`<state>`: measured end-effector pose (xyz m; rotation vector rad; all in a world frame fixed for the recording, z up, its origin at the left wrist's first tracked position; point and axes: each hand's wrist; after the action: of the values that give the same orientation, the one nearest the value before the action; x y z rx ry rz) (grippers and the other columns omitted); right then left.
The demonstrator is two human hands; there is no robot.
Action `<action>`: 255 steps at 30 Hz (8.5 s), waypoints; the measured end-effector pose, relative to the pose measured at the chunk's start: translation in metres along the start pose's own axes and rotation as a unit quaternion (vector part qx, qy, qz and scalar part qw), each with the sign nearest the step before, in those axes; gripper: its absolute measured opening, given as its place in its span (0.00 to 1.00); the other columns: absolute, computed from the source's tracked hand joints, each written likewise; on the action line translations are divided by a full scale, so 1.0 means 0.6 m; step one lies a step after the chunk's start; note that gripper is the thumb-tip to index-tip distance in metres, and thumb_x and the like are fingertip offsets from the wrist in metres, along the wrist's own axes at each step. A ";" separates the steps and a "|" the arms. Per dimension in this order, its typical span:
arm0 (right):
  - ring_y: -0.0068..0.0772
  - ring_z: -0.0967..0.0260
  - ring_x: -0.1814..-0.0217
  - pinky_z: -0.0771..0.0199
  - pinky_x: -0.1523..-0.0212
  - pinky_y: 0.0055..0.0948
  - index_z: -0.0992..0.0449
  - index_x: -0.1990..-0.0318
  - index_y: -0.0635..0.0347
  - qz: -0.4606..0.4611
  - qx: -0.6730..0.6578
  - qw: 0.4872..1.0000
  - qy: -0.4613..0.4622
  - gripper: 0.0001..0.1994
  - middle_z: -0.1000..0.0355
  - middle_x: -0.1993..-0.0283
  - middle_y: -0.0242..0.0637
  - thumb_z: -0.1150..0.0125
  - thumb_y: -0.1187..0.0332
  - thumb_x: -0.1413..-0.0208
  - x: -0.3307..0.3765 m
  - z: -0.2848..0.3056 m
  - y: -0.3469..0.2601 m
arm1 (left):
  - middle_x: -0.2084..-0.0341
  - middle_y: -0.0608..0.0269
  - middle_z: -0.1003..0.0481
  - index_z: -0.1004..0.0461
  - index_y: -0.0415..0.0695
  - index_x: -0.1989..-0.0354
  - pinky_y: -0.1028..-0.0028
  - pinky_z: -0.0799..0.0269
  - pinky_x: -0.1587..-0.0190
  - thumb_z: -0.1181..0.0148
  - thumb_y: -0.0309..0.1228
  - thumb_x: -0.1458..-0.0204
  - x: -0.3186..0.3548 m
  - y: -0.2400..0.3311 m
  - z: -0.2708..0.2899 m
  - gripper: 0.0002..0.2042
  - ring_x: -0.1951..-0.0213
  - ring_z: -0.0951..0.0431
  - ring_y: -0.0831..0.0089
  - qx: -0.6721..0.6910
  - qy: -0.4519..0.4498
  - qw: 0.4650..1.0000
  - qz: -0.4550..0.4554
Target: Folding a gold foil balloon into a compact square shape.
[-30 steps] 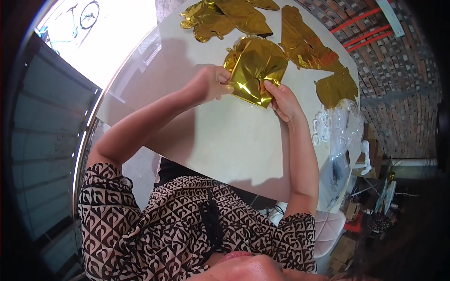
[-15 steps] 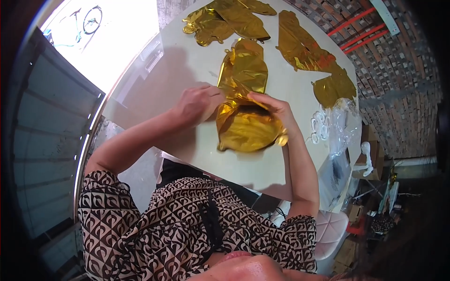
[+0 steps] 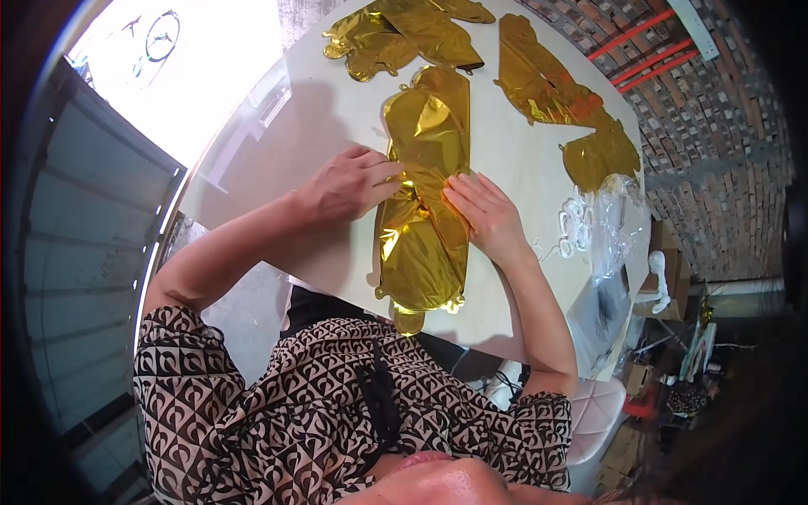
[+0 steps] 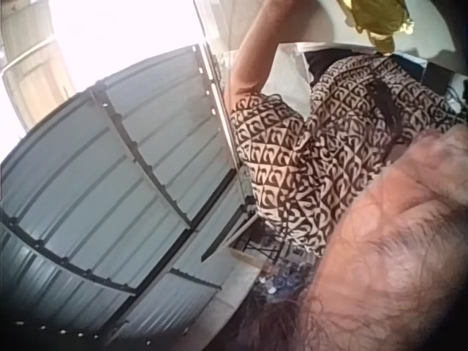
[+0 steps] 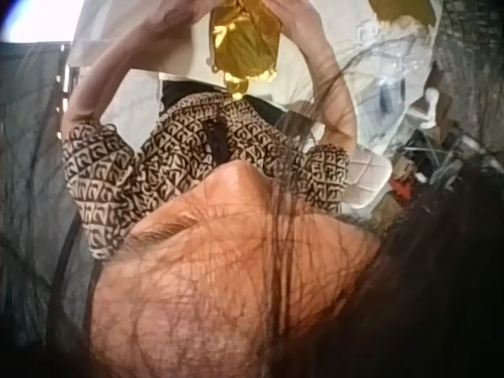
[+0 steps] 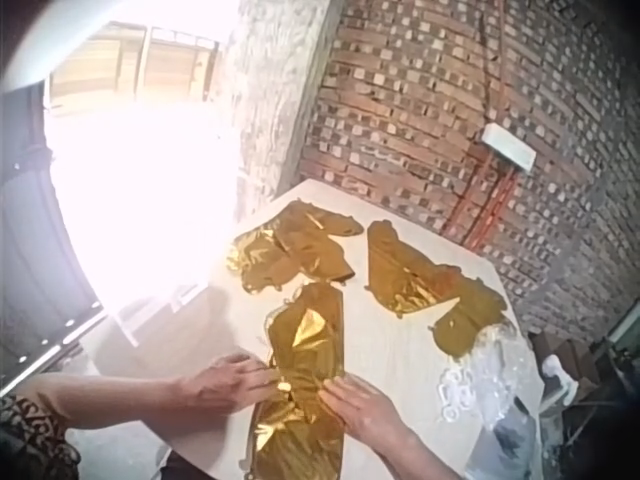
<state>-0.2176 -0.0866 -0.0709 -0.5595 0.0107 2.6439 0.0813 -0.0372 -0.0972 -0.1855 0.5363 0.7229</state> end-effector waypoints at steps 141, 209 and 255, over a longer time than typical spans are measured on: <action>0.20 0.28 0.72 0.28 0.71 0.21 0.29 0.55 0.66 -0.510 -0.343 0.783 -0.100 0.20 0.23 0.71 0.35 0.28 0.63 0.47 -0.038 0.025 -0.026 | 0.31 0.46 0.40 0.31 0.50 0.35 0.46 0.53 0.29 0.38 0.45 0.44 -0.012 0.092 0.003 0.29 0.30 0.45 0.42 0.098 -0.078 0.988 0.091; 0.45 0.61 0.19 0.65 0.22 0.45 0.39 0.30 0.58 -0.043 0.013 0.985 -0.165 0.27 0.51 0.22 0.43 0.59 0.55 0.30 -0.197 -0.060 0.087 | 0.28 0.52 0.46 0.45 0.38 0.29 0.54 0.64 0.25 0.59 0.53 0.36 -0.046 0.049 -0.027 0.35 0.25 0.54 0.55 0.055 -0.149 0.981 0.108; 0.18 0.26 0.61 0.25 0.57 0.24 0.20 0.52 0.58 -0.468 -0.533 0.705 -0.007 0.12 0.21 0.60 0.28 0.34 0.65 0.40 -0.092 0.065 0.030 | 0.70 0.74 0.25 0.22 0.39 0.55 0.76 0.37 0.71 0.32 0.42 0.46 -0.087 -0.060 0.043 0.19 0.71 0.33 0.85 0.568 -0.042 0.718 0.400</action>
<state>-0.1947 -0.1220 -0.0152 -0.6157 -1.4613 1.3938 0.0830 -0.0853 -0.0484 1.3241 0.8986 1.0957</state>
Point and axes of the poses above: each hand's wrist, its own x-axis away from the middle knuckle, its own z-axis out of the back of the hand, y = z × x
